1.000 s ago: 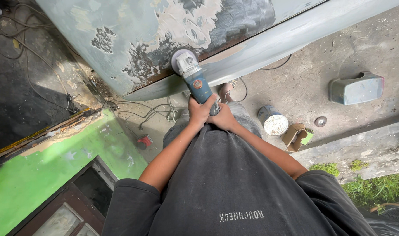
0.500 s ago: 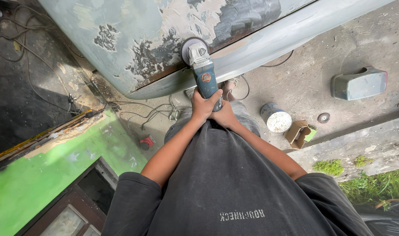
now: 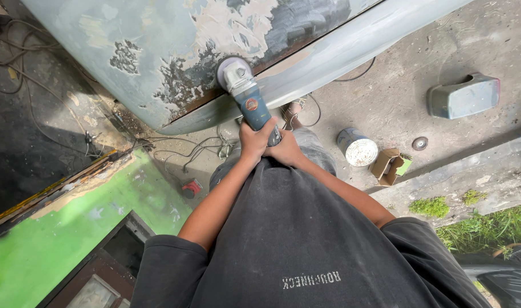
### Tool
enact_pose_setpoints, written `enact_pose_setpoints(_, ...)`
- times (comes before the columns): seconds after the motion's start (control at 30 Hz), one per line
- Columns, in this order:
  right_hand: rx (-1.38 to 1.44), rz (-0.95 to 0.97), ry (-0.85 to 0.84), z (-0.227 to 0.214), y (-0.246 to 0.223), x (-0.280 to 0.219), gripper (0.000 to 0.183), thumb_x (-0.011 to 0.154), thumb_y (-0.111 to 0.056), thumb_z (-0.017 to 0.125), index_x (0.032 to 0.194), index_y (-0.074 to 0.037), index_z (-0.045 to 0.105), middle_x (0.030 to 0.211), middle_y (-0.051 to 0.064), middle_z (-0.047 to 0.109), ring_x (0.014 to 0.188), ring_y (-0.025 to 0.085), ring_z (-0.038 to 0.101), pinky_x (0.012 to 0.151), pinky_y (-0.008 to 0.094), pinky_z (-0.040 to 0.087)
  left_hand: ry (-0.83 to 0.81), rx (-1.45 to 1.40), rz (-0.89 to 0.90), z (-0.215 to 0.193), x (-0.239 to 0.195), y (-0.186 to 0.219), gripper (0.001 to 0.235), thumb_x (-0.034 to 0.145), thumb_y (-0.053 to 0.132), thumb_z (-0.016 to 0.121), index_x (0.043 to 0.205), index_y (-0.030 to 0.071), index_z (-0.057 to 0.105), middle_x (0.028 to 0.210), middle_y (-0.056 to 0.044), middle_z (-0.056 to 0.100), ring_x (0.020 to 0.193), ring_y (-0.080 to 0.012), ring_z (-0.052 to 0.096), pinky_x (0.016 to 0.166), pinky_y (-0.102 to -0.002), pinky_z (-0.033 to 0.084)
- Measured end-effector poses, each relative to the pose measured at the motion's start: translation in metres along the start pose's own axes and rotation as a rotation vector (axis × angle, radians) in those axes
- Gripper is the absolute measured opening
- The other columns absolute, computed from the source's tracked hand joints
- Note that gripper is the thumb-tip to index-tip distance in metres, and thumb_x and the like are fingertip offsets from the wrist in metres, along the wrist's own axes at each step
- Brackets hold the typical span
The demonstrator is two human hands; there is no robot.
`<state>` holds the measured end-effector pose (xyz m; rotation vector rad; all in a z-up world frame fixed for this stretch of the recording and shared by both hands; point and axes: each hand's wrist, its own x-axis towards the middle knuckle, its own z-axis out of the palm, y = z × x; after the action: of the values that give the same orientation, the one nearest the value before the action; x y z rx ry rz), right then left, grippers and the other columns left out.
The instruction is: The person uses an angle grinder to sand the surface of a car hood, moving the tool back and forth to remove paint and smooth the area. The person works on a specific section of the hood, gradually exposing the bare metal underneath.
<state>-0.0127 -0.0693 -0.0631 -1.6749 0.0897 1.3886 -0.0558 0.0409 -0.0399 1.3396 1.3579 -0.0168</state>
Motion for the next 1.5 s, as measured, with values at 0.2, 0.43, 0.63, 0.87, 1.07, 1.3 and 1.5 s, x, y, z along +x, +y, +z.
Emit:
enact_pose_setpoints(0.2, -0.004, -0.006, -0.029, 0.004, -0.011, -0.004, 0.039, 0.057, -0.017, 0.090, 0.086, -0.003, 0.069, 0.076, 0.010, 0.067, 0.078, 0.023, 0.068, 0.066, 0.038, 0.049, 0.046, -0.014, 0.005, -0.005, -0.004, 0.002, 0.069, 0.069, 0.039, 0.093, 0.116, 0.001, 0.060, 0.105, -0.019, 0.068, 0.110, -0.0309, 0.068, 0.085, -0.049, 0.051)
enact_pose_setpoints(0.43, -0.028, -0.004, -0.008, 0.009, 0.010, 0.007, 0.042, 0.058, -0.020, 0.091, 0.089, -0.003, 0.069, 0.078, 0.010, 0.068, 0.080, 0.023, 0.068, 0.070, 0.038, 0.052, -0.022, 0.008, 0.033, 0.002, -0.008, 0.017, 0.066, 0.067, 0.040, 0.092, 0.111, 0.000, 0.062, 0.102, -0.020, 0.069, 0.108, -0.0356, 0.069, 0.083, -0.049, 0.052)
enact_pose_setpoints(0.63, -0.033, 0.001, 0.003, 0.008, -0.004, -0.003, 0.046, 0.055, -0.020, 0.092, 0.094, -0.004, 0.072, 0.085, 0.012, 0.071, 0.088, 0.027, 0.070, 0.074, 0.040, 0.053, 0.074, -0.023, 0.001, -0.004, -0.003, -0.003, 0.061, 0.067, 0.038, 0.093, 0.108, 0.004, 0.063, 0.100, -0.018, 0.069, 0.107, -0.0269, 0.069, 0.079, -0.045, 0.051)
enact_pose_setpoints(0.87, -0.098, 0.026, 0.015, 0.010, 0.020, 0.007, 0.048, 0.056, -0.022, 0.092, 0.096, -0.005, 0.071, 0.086, 0.010, 0.070, 0.088, 0.026, 0.070, 0.076, 0.041, 0.053, -0.026, 0.054, 0.024, -0.001, -0.014, 0.025, 0.070, 0.065, 0.046, 0.091, 0.113, 0.005, 0.061, 0.107, -0.018, 0.071, 0.111, -0.0350, 0.069, 0.086, -0.048, 0.054)
enact_pose_setpoints(1.07, -0.090, 0.026, 0.023, 0.019, 0.023, 0.012, 0.048, 0.056, -0.022, 0.093, 0.094, -0.005, 0.071, 0.085, 0.009, 0.071, 0.086, 0.025, 0.070, 0.073, 0.040, 0.052, 0.016, -0.004, -0.035, -0.012, -0.005, -0.001, 0.068, 0.069, 0.045, 0.090, 0.114, 0.004, 0.060, 0.107, -0.019, 0.069, 0.113, -0.0356, 0.068, 0.082, -0.049, 0.054)
enact_pose_setpoints(1.3, -0.103, 0.009, -0.009, 0.026, 0.027, 0.013, 0.048, 0.055, -0.022, 0.095, 0.093, -0.005, 0.071, 0.083, 0.009, 0.071, 0.084, 0.024, 0.070, 0.070, 0.039, 0.052, -0.044, 0.041, 0.035, -0.013, -0.013, 0.023, 0.074, 0.066, 0.045, 0.090, 0.116, 0.000, 0.059, 0.110, -0.023, 0.068, 0.115, -0.0406, 0.066, 0.087, -0.053, 0.053)
enact_pose_setpoints(1.5, -0.087, 0.008, 0.005, 0.029, 0.030, 0.015, 0.048, 0.054, -0.022, 0.096, 0.092, -0.005, 0.071, 0.082, 0.008, 0.071, 0.083, 0.023, 0.070, 0.067, 0.038, 0.051, 0.012, 0.038, -0.010, -0.019, -0.014, 0.018, 0.075, 0.067, 0.045, 0.090, 0.116, -0.001, 0.059, 0.111, -0.025, 0.067, 0.117, -0.0402, 0.065, 0.089, -0.052, 0.052)
